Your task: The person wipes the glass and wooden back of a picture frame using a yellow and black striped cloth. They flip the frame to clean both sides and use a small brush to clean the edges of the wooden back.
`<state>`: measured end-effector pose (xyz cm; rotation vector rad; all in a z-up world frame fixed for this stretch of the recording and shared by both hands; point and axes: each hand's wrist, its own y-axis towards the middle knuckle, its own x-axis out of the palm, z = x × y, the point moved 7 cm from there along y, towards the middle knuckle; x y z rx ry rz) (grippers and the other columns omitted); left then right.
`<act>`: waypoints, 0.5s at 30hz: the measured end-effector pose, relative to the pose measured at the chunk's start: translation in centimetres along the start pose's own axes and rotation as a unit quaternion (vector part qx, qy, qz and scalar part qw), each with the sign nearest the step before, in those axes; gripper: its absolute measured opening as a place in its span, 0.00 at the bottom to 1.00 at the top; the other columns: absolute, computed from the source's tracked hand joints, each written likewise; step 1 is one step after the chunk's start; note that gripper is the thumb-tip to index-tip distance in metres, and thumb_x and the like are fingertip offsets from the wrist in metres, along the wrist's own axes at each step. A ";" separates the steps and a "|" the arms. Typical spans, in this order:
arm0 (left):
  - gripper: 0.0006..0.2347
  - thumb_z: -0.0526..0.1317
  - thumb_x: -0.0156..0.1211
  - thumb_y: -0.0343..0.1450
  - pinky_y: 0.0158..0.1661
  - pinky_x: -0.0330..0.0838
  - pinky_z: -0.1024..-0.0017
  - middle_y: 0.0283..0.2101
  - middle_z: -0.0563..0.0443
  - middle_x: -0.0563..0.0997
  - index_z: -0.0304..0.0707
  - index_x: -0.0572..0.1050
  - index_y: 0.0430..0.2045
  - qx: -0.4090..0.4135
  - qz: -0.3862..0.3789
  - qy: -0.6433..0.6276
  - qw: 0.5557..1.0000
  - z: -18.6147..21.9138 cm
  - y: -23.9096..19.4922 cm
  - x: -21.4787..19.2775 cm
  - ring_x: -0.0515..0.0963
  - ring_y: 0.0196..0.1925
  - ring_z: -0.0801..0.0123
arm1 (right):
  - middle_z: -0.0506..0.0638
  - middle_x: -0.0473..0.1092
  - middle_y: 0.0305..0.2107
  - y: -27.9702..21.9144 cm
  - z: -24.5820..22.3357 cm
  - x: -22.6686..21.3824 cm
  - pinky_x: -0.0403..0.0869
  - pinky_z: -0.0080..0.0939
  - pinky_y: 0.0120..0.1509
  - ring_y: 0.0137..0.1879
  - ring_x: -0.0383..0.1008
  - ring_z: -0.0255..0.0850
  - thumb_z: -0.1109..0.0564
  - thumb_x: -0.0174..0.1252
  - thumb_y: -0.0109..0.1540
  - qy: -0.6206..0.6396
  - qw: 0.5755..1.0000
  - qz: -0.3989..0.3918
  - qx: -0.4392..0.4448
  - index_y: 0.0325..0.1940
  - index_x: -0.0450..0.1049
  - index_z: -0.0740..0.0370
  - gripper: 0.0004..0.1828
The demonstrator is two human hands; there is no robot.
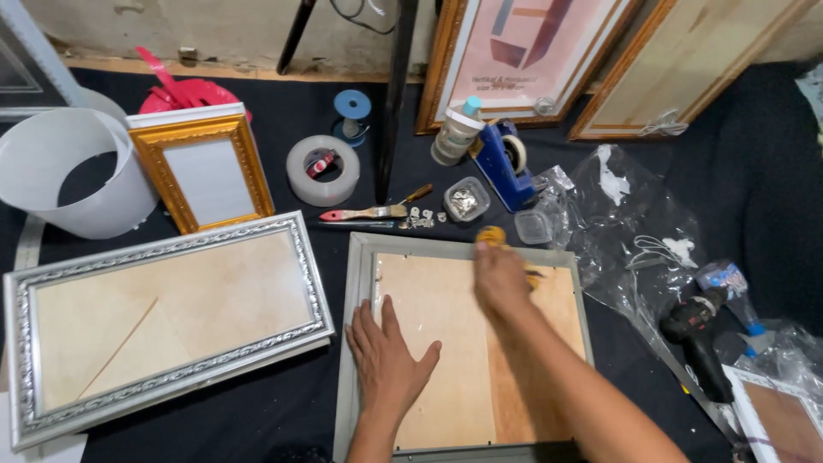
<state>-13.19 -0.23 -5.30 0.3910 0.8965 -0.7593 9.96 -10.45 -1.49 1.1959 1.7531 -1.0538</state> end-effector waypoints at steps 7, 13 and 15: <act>0.46 0.66 0.66 0.59 0.69 0.45 0.39 0.69 0.26 0.57 0.34 0.59 0.67 0.042 0.048 0.008 0.998 -0.4 -0.3 -0.1 0.53 0.74 0.36 | 0.61 0.62 0.68 -5.7 -12.4 6.9 0.50 0.58 0.78 0.76 0.54 0.57 0.36 0.29 0.70 0.055 0.942 -0.161 -0.289 0.71 0.65 0.64 0.38; 0.50 0.68 0.64 0.58 0.69 0.43 0.37 0.70 0.25 0.55 0.36 0.55 0.71 0.037 0.033 0.038 0.998 -0.8 -0.3 0.3 0.50 0.75 0.39 | 0.57 0.72 0.59 -1.5 -5.3 2.1 0.50 0.59 0.77 0.62 0.69 0.59 0.39 0.34 0.70 -0.041 0.941 -0.041 -0.334 0.60 0.76 0.56 0.31; 0.50 0.69 0.62 0.59 0.70 0.41 0.36 0.71 0.24 0.54 0.36 0.53 0.72 0.039 0.034 0.038 0.998 -1.0 -0.4 0.4 0.49 0.76 0.37 | 0.55 0.72 0.58 1.2 -0.3 -0.3 0.47 0.58 0.81 0.66 0.68 0.52 0.40 0.31 0.70 -0.093 0.964 -0.074 -0.240 0.61 0.76 0.56 0.32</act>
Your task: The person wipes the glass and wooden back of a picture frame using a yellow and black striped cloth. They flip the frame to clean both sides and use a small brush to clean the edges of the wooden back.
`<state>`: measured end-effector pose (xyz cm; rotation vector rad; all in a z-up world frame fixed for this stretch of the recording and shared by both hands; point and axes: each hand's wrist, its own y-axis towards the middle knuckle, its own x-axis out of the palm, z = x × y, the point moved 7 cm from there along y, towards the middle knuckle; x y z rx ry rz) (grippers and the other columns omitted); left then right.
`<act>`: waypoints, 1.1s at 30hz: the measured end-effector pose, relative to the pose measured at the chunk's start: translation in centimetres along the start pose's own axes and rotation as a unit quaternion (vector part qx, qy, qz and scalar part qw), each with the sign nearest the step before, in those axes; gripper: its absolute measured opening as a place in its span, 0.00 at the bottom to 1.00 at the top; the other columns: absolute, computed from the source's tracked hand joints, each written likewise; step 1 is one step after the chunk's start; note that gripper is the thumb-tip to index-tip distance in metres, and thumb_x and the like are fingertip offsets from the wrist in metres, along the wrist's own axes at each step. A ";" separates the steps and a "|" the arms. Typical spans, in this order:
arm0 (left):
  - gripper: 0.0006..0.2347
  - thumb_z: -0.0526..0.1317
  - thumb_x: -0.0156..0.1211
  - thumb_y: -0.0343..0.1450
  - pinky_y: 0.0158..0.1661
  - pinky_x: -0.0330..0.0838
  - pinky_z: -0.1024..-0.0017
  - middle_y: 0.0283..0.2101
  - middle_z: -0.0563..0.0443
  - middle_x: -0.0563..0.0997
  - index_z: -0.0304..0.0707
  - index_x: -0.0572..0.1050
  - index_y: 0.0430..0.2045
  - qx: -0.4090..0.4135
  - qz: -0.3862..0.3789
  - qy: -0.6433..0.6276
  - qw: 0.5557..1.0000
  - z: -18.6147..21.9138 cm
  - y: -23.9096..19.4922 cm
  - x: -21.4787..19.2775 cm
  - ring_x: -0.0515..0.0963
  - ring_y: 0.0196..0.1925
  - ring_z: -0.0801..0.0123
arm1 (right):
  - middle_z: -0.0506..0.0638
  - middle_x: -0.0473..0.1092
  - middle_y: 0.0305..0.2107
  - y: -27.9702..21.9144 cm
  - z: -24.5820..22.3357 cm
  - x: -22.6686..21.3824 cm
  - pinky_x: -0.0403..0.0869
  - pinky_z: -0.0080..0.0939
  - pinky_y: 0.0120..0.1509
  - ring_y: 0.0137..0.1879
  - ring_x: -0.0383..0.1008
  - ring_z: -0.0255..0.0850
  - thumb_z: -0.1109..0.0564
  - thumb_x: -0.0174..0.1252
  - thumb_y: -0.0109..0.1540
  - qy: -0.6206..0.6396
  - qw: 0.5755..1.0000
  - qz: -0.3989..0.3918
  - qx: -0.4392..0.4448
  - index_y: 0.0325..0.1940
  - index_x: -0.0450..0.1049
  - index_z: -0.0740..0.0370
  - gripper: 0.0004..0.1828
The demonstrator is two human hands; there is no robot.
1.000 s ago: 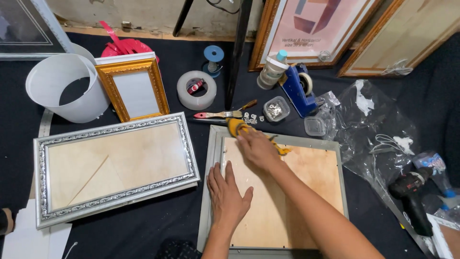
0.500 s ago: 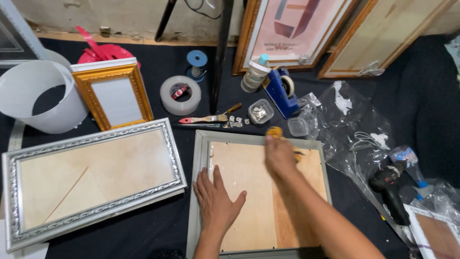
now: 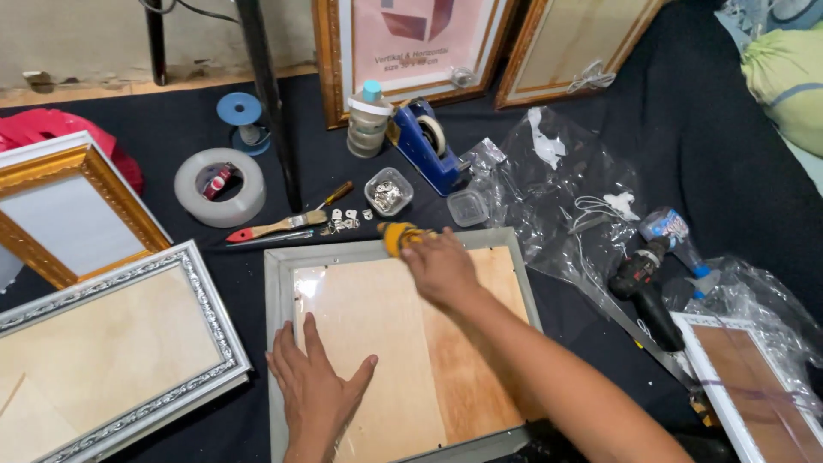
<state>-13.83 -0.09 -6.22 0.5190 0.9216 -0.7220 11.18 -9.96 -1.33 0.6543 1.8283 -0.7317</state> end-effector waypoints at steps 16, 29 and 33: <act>0.51 0.71 0.56 0.61 0.69 0.35 0.37 0.71 0.19 0.50 0.32 0.52 0.72 -0.026 -0.067 -0.029 0.997 1.2 1.1 -2.1 0.45 0.75 0.32 | 0.61 0.75 0.32 -14.8 19.9 -0.7 0.64 0.58 0.42 0.39 0.74 0.61 0.49 0.45 0.68 0.064 0.989 -0.005 0.132 0.33 0.69 0.62 0.16; 0.38 0.45 0.66 0.72 0.69 0.55 0.43 0.70 0.24 0.56 0.27 0.50 0.73 -0.079 -0.073 -0.216 0.970 3.5 -4.3 -11.8 0.57 0.74 0.37 | 0.63 0.78 0.49 -28.3 7.9 -6.0 0.79 0.55 0.58 0.57 0.78 0.59 0.48 0.57 0.60 -0.043 0.962 -0.149 0.223 0.56 0.81 0.61 0.24; 0.34 0.45 0.62 0.73 0.59 0.71 0.46 0.65 0.25 0.66 0.27 0.53 0.72 -0.090 -0.076 -0.247 0.962 2.6 -6.0 -15.4 0.72 0.66 0.39 | 0.69 0.78 0.44 -27.2 11.9 1.6 0.79 0.57 0.52 0.54 0.79 0.61 0.52 0.60 0.58 -0.110 0.934 -0.191 0.280 0.55 0.80 0.69 0.24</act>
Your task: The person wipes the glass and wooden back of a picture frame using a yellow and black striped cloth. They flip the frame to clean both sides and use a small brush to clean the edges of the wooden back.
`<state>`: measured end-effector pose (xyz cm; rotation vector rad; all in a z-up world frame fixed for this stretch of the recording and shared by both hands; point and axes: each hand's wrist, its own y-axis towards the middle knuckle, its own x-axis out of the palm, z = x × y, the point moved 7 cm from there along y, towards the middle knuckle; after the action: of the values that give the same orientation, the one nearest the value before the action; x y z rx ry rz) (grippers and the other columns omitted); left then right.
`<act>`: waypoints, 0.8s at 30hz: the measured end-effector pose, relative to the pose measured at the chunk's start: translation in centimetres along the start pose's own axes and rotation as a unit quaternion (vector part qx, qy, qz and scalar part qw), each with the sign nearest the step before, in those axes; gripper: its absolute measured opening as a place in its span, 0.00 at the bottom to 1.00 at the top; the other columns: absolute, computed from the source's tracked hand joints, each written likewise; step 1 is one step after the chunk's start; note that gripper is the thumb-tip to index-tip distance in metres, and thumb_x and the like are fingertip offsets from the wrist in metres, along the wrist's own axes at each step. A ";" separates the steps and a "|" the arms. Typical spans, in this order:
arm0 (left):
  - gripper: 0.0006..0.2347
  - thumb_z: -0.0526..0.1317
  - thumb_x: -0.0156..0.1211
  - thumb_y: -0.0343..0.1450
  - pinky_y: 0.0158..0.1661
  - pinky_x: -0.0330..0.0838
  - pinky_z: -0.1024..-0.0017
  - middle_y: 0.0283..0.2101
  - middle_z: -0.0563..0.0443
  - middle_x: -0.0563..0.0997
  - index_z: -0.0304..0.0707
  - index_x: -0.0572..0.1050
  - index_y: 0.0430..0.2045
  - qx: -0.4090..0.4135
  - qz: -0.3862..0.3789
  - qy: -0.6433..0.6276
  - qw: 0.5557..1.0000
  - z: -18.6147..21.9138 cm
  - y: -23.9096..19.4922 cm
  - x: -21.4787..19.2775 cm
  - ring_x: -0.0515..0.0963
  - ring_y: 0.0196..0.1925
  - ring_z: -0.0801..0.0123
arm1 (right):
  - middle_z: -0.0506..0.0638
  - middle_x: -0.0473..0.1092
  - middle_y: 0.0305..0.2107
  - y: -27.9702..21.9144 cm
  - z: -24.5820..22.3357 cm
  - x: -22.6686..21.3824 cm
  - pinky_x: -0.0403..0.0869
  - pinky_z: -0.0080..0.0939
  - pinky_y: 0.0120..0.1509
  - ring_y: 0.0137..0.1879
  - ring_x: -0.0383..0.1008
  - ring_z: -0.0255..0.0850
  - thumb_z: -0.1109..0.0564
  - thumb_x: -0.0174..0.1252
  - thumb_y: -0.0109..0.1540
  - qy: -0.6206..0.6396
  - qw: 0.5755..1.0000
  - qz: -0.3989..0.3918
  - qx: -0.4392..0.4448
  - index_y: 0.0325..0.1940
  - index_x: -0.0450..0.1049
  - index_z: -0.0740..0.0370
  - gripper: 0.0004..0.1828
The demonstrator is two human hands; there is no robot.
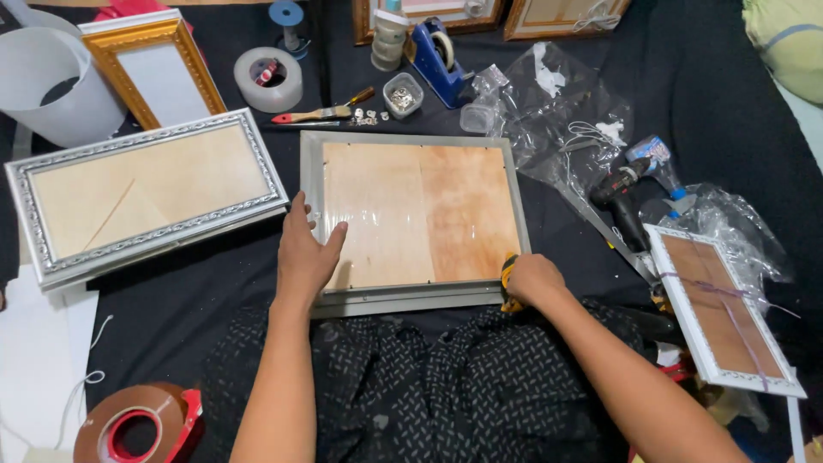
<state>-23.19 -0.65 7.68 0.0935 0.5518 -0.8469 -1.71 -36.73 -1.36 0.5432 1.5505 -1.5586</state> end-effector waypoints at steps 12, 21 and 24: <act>0.25 0.50 0.60 0.72 0.48 0.80 0.58 0.54 0.38 0.82 0.34 0.72 0.62 -0.088 -0.034 0.033 0.995 -8.3 3.9 1.4 0.83 0.54 0.54 | 0.68 0.78 0.41 -12.0 -23.2 3.7 0.79 0.57 0.54 0.53 0.78 0.67 0.52 0.55 0.58 0.207 0.940 0.019 -0.270 0.46 0.82 0.67 0.20; 0.26 0.49 0.57 0.73 0.50 0.79 0.53 0.55 0.31 0.80 0.26 0.71 0.61 -0.109 -0.009 -0.036 0.993 -5.0 2.2 -3.8 0.82 0.56 0.46 | 0.68 0.80 0.36 -4.9 -7.3 3.8 0.81 0.54 0.51 0.51 0.81 0.62 0.55 0.59 0.58 0.013 0.994 0.053 -0.092 0.41 0.85 0.70 0.17; 0.24 0.47 0.57 0.74 0.48 0.79 0.55 0.54 0.32 0.81 0.26 0.72 0.60 -0.113 0.015 -0.050 0.992 -5.0 2.8 -4.5 0.83 0.55 0.48 | 0.71 0.79 0.35 -3.8 -5.0 4.0 0.81 0.56 0.48 0.50 0.80 0.66 0.54 0.61 0.59 0.043 0.996 0.066 -0.044 0.40 0.85 0.73 0.18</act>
<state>-25.62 5.75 5.27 -0.1471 0.5471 -0.7511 -8.19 -33.44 -3.02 0.6575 1.6068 -1.3777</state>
